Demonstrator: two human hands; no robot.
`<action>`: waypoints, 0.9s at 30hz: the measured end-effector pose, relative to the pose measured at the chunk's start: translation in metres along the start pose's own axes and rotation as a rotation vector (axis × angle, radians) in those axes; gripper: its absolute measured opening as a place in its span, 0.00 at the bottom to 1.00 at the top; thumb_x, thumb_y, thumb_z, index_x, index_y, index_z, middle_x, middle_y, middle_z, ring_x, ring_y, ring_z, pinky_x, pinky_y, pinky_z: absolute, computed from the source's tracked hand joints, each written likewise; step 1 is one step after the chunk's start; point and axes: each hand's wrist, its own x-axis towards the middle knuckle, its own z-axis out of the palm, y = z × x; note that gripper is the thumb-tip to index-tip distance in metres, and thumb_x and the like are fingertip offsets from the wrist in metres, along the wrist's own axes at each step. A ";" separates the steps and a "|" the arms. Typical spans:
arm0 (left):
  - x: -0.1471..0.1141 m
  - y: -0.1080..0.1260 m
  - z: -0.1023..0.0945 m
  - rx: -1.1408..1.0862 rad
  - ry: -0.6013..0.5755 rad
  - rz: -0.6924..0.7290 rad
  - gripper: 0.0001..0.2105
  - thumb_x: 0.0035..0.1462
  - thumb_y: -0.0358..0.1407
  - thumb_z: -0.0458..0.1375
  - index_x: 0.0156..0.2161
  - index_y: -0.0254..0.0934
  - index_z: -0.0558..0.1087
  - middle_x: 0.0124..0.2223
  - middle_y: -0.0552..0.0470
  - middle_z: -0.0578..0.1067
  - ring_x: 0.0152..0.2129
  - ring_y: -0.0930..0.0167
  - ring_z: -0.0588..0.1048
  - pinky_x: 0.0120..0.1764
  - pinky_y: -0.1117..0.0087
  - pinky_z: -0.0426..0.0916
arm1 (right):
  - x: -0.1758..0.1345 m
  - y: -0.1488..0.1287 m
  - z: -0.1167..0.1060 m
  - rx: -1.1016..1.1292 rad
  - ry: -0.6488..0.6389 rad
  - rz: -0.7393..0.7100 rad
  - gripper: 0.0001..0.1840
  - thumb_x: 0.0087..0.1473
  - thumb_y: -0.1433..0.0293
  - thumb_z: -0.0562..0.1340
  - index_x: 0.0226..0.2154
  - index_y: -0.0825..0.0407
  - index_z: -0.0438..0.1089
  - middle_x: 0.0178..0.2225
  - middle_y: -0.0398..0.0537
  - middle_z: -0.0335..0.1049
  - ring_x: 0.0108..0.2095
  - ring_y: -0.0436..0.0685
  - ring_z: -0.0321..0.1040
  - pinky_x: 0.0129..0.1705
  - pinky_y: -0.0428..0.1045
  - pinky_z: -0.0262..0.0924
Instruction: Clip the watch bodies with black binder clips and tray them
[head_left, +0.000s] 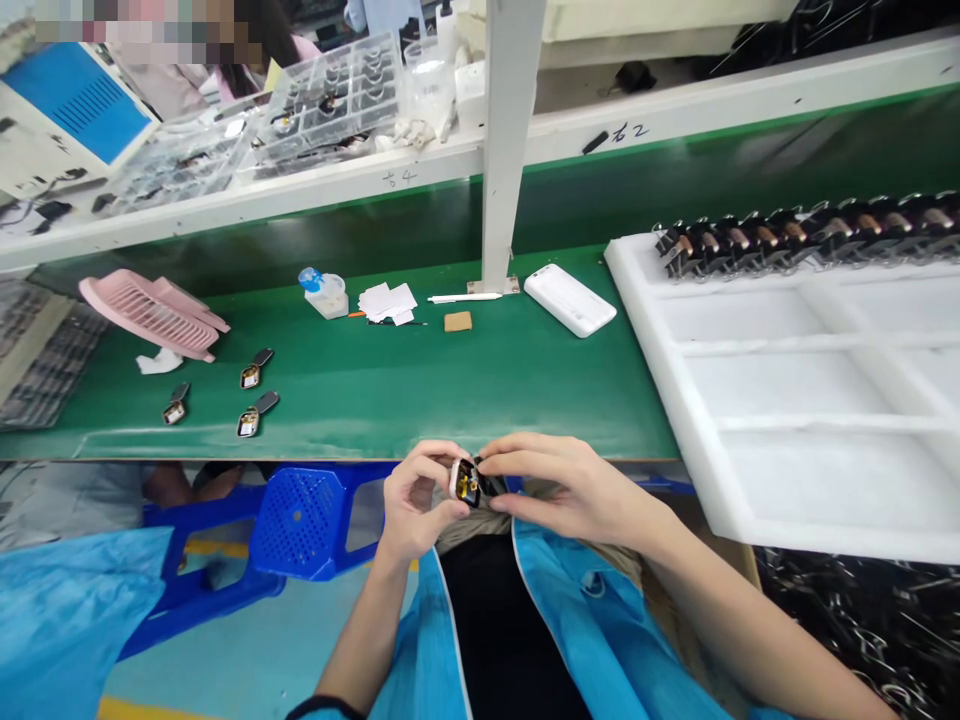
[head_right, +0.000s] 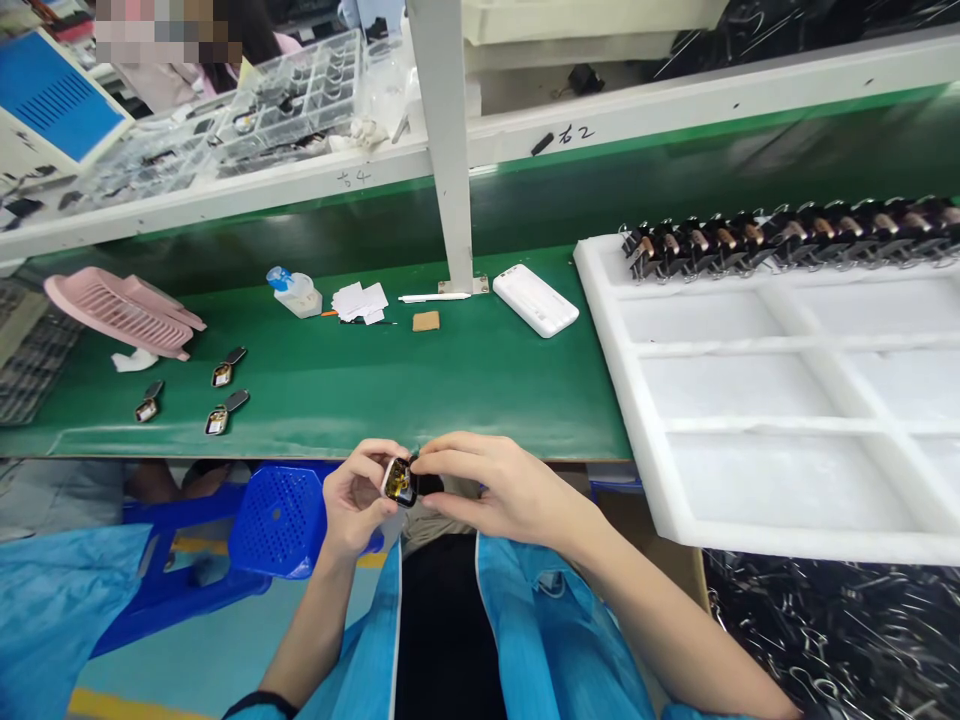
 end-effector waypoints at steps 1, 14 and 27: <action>0.000 0.000 0.000 -0.006 0.003 -0.004 0.14 0.56 0.42 0.74 0.34 0.37 0.76 0.45 0.44 0.81 0.40 0.66 0.82 0.43 0.67 0.76 | -0.001 0.000 0.001 -0.001 0.030 0.003 0.13 0.68 0.69 0.69 0.53 0.50 0.76 0.52 0.54 0.78 0.48 0.57 0.79 0.50 0.48 0.72; 0.001 0.001 0.000 0.046 -0.029 0.047 0.10 0.59 0.38 0.72 0.35 0.37 0.76 0.48 0.45 0.79 0.43 0.66 0.82 0.46 0.65 0.78 | 0.000 -0.007 -0.005 -0.090 0.115 -0.033 0.09 0.68 0.68 0.69 0.50 0.50 0.77 0.48 0.54 0.79 0.45 0.57 0.79 0.47 0.49 0.75; -0.003 -0.006 0.008 0.043 0.030 0.064 0.12 0.58 0.42 0.73 0.34 0.38 0.77 0.47 0.46 0.80 0.42 0.65 0.82 0.46 0.63 0.78 | -0.007 0.002 0.034 0.036 0.400 -0.048 0.12 0.64 0.66 0.72 0.49 0.48 0.79 0.47 0.54 0.81 0.44 0.59 0.81 0.46 0.52 0.79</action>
